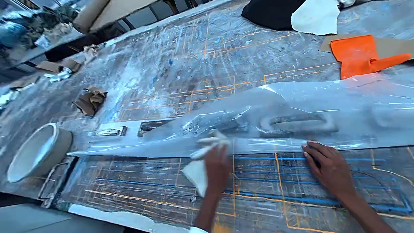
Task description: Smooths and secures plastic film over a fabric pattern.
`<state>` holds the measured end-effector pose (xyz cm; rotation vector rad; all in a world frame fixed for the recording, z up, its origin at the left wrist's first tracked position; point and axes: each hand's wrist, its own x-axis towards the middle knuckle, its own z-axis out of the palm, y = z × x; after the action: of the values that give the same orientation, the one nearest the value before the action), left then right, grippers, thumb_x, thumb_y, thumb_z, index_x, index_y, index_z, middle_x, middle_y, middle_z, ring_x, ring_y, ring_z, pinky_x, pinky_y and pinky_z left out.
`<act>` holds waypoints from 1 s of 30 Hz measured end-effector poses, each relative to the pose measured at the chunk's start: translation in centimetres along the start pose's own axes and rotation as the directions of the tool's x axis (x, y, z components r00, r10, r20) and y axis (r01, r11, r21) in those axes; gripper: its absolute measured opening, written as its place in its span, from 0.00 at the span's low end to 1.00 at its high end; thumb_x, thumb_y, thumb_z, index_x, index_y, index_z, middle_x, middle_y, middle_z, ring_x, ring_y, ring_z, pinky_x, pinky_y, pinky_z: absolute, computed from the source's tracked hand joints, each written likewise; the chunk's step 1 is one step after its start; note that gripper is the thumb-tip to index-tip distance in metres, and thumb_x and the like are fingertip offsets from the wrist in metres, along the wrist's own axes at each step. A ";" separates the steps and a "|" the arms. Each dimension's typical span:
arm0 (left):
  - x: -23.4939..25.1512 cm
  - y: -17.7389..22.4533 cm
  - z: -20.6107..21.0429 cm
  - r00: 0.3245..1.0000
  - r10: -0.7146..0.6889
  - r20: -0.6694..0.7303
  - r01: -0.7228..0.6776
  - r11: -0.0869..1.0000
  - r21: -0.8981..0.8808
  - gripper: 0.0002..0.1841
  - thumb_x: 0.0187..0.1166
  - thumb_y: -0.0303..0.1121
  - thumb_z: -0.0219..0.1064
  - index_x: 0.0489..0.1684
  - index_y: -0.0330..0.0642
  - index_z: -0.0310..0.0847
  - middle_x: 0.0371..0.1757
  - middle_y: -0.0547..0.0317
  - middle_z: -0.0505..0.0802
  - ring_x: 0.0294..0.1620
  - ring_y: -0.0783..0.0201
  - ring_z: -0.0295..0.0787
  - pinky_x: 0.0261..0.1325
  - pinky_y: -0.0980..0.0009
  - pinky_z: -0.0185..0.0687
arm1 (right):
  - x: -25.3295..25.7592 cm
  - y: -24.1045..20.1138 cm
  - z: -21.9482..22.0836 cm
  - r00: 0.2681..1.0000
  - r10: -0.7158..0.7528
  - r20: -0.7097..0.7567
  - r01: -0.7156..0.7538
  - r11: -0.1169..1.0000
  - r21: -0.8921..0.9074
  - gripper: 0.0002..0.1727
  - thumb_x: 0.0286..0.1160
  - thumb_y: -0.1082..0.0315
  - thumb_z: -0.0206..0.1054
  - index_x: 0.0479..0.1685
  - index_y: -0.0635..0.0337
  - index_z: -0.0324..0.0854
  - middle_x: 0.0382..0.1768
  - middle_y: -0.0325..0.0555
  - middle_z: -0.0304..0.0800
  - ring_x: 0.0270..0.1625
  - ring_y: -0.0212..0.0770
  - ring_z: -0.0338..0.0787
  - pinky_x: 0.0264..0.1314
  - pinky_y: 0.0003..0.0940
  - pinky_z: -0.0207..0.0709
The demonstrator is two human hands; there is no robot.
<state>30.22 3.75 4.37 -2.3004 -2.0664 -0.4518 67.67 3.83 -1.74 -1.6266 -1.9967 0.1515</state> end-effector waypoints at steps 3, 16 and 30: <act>-0.4 1.0 2.3 0.980 0.195 0.046 -0.194 0.980 -0.039 0.20 0.81 0.34 0.64 0.70 0.62 0.87 0.77 0.58 0.87 0.75 0.48 0.84 0.73 0.38 0.76 | -0.1 0.4 -0.2 1.000 -0.017 0.014 0.016 1.000 0.012 0.26 0.87 0.51 0.51 0.62 0.55 0.91 0.70 0.51 0.88 0.74 0.56 0.85 0.80 0.60 0.71; -0.7 -18.1 -7.3 0.959 -0.271 -0.081 0.272 0.962 0.005 0.20 0.85 0.30 0.60 0.73 0.36 0.82 0.72 0.33 0.85 0.74 0.35 0.81 0.78 0.38 0.73 | 0.1 0.9 0.4 1.000 -0.013 -0.013 0.013 1.000 -0.018 0.29 0.86 0.47 0.51 0.57 0.60 0.91 0.66 0.58 0.89 0.70 0.62 0.86 0.76 0.62 0.72; -0.3 -24.2 -3.0 0.999 0.027 0.032 -0.022 0.987 -0.160 0.22 0.78 0.34 0.69 0.72 0.59 0.86 0.76 0.55 0.87 0.74 0.45 0.83 0.68 0.39 0.78 | 6.4 -26.0 14.8 0.990 -0.128 0.053 0.128 0.992 0.007 0.31 0.88 0.45 0.47 0.62 0.53 0.91 0.66 0.55 0.90 0.69 0.61 0.87 0.76 0.68 0.68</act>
<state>5.95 5.87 2.79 -2.4336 -2.0866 -0.6033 37.24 6.76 -1.11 -1.5012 -2.1333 0.1511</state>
